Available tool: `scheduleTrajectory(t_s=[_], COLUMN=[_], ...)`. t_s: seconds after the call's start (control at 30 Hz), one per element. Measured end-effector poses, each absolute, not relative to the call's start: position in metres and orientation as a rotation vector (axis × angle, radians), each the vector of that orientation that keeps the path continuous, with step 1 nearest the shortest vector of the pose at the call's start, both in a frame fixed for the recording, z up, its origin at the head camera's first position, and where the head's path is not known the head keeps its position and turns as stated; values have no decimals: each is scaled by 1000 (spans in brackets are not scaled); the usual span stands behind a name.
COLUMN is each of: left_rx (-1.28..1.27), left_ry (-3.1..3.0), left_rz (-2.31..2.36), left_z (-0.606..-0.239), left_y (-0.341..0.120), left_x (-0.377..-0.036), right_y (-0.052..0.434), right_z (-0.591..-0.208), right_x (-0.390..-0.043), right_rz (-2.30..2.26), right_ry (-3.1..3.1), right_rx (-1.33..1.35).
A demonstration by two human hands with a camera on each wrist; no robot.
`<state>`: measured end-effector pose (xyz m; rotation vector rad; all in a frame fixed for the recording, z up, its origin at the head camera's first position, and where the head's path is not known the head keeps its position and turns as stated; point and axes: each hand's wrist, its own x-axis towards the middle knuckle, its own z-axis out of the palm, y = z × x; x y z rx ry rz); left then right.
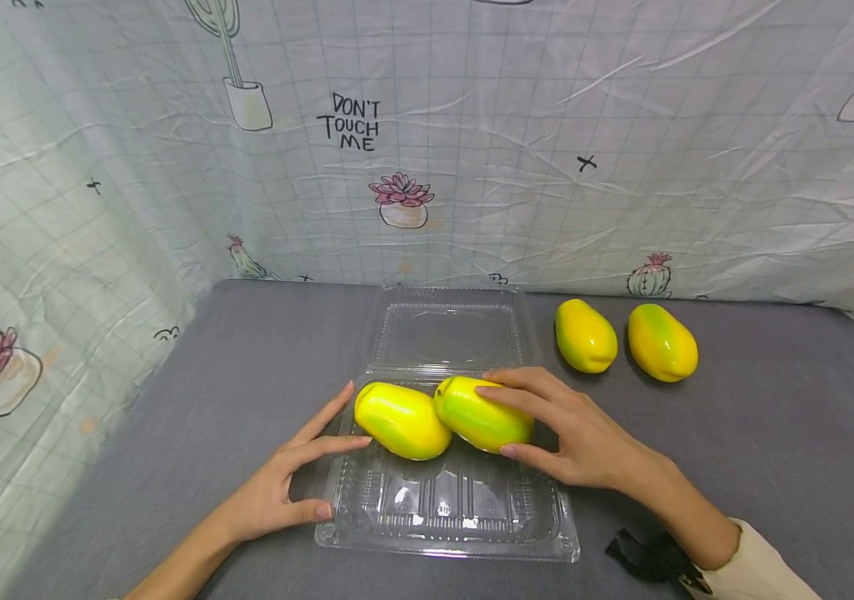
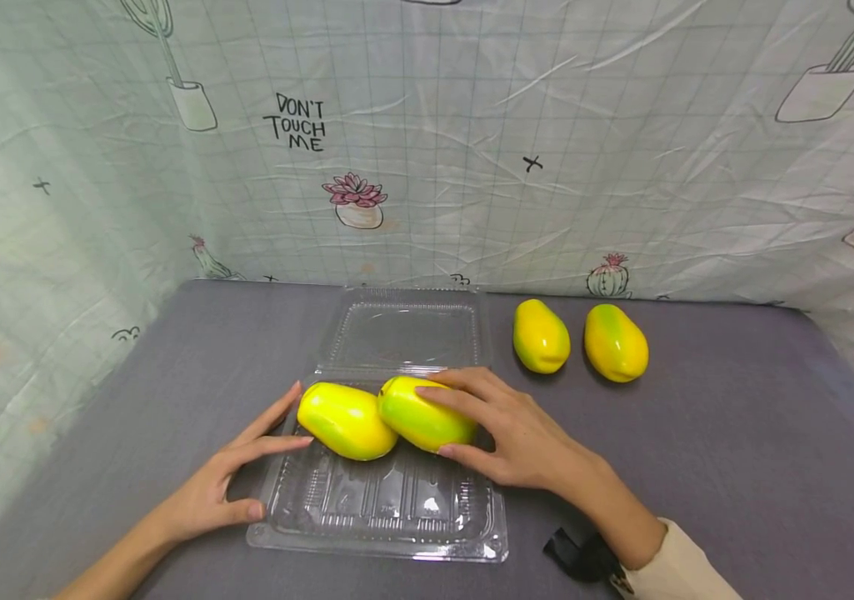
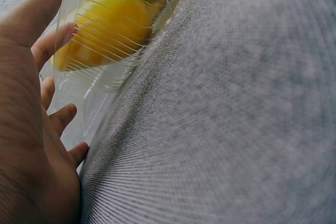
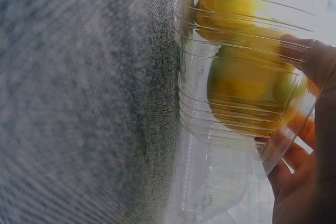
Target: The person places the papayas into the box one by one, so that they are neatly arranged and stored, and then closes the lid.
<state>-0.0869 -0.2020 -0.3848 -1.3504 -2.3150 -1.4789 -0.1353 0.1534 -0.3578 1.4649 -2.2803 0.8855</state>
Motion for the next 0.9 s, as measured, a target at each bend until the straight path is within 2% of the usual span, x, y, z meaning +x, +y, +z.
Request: scheduleTrajectory(t_s=[0.9], left_rx=[-1365], left_ry=[-2306], left_rz=[-1475], left_z=[-392], left_y=[-204], left_x=[-87], right_y=[152], right_z=[-363], right_x=[-133], right_rz=[892], right_ry=[-2279], right_rx=[1493])
